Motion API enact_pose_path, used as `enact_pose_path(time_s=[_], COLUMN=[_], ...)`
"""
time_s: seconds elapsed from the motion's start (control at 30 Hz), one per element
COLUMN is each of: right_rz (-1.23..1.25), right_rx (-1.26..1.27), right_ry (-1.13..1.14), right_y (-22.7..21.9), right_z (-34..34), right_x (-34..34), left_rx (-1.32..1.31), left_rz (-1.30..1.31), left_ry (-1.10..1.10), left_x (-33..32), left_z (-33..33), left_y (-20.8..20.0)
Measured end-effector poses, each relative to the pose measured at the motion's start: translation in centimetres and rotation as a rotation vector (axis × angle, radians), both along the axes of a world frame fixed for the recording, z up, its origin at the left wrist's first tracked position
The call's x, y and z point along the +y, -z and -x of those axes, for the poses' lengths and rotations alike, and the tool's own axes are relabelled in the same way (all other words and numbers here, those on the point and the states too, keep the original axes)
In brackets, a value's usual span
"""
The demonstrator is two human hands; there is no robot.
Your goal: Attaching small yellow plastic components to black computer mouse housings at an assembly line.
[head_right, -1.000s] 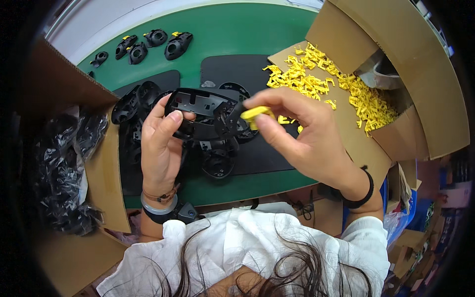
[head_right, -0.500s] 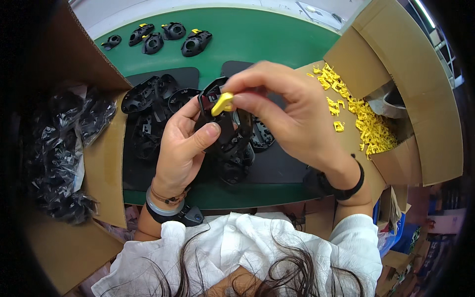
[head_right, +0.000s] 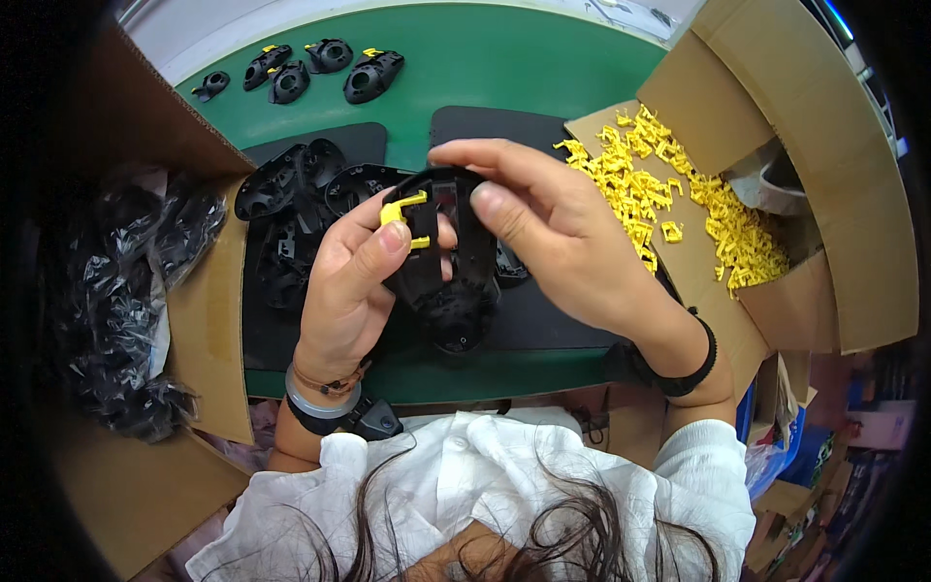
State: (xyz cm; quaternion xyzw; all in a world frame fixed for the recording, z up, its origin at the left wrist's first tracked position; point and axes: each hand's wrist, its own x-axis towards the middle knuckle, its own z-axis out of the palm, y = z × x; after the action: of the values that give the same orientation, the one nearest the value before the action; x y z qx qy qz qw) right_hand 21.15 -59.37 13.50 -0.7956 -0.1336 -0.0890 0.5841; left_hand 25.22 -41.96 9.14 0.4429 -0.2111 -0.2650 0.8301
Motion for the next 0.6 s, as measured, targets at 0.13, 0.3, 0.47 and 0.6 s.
enact_pose_path(time_s=[0.13,0.3,0.47,0.6], right_rz=[-0.169,-0.015,0.214,0.121], right_rx=[0.162,0.107,-0.002,-0.009], right_ry=[-0.106,-0.022,0.079,0.084], right_y=[0.2,1.1,1.8,2.7], right_z=[1.0,0.6,-0.8,1.1], right_x=[0.9,0.8,1.2,1.2], left_rx=[-0.057,-0.058,-0.054,-0.017], left_rz=[-0.026,-0.054,-0.086,-0.042], left_ry=[0.043,0.034,-0.089,-0.109], left_x=[0.4,-0.1,-1.1,-1.5], left_z=[-0.2,-0.1,0.0,1.1], left_y=[0.2,0.2,1.3,1.2])
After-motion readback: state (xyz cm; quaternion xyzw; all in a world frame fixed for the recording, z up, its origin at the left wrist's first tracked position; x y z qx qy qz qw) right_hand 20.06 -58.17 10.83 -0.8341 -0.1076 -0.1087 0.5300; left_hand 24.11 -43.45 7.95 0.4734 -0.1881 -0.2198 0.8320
